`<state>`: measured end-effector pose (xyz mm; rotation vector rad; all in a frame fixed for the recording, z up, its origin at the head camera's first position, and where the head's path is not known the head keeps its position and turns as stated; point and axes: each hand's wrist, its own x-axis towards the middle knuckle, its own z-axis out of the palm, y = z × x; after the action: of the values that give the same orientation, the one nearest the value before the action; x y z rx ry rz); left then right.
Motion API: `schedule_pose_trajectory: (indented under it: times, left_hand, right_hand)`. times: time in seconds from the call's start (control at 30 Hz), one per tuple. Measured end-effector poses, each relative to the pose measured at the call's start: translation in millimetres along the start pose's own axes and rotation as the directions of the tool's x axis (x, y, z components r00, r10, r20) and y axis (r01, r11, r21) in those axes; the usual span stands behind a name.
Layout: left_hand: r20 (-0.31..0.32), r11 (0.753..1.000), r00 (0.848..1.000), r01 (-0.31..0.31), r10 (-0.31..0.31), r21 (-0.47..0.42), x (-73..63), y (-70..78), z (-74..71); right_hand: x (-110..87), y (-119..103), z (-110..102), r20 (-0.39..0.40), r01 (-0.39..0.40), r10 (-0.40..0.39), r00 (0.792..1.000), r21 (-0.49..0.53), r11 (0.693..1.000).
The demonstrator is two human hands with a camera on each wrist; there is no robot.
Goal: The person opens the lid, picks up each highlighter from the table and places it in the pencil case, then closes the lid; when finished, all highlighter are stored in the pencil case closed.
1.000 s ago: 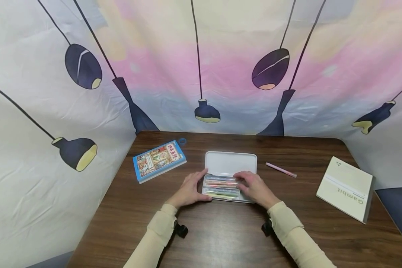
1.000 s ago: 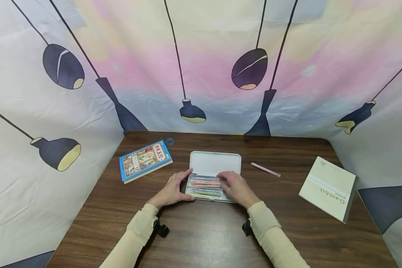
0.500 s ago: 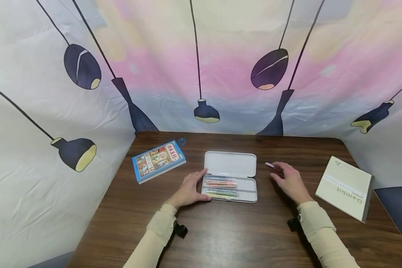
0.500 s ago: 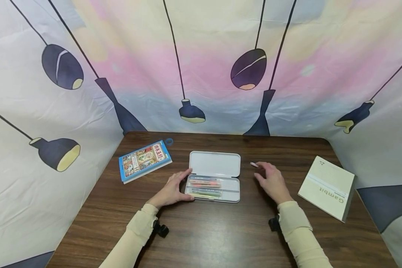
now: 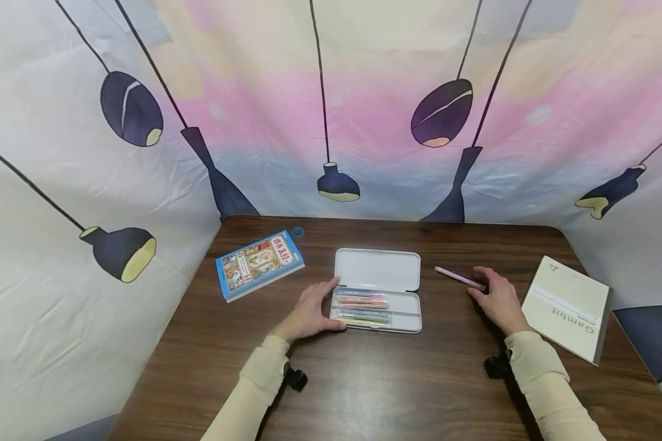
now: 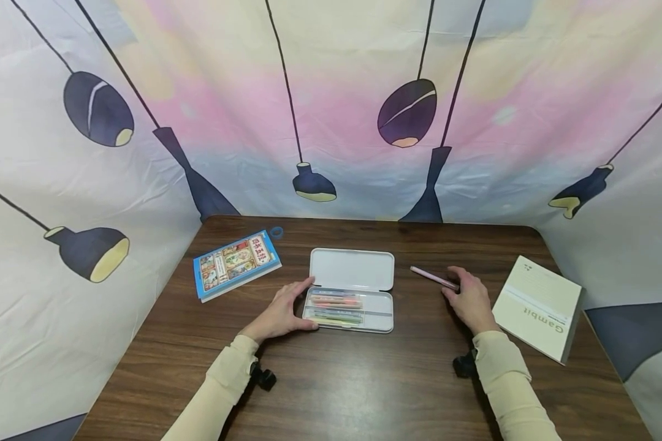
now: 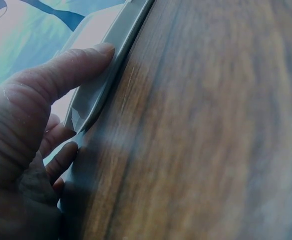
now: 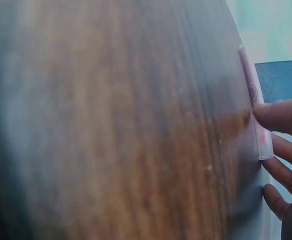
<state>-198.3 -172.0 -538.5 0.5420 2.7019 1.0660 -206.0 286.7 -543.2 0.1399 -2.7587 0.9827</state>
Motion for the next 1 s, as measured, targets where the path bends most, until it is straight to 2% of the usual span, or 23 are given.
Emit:
schedule_pose_trajectory:
  times: [0.5,0.83,1.0]
  left_hand:
    - [-0.004,1.0,1.0,0.008,-0.008,-0.006,-1.2,1.3,-0.3]
    - [-0.002,1.0,1.0,0.018,-0.018,-0.012,-1.4,-1.8,1.4]
    - [0.003,1.0,1.0,0.018,-0.018,-0.008,-1.6,-1.2,1.0]
  right_hand:
    - [1.1,-1.1,4.2,-0.031,0.01,-0.009,0.999,0.007,1.0]
    - [-1.5,-3.6,4.0,-0.001,-0.001,0.001,1.0,0.01,1.0]
    - [-3.7,-3.1,4.9,-0.049,0.011,-0.01,0.999,0.018,1.0]
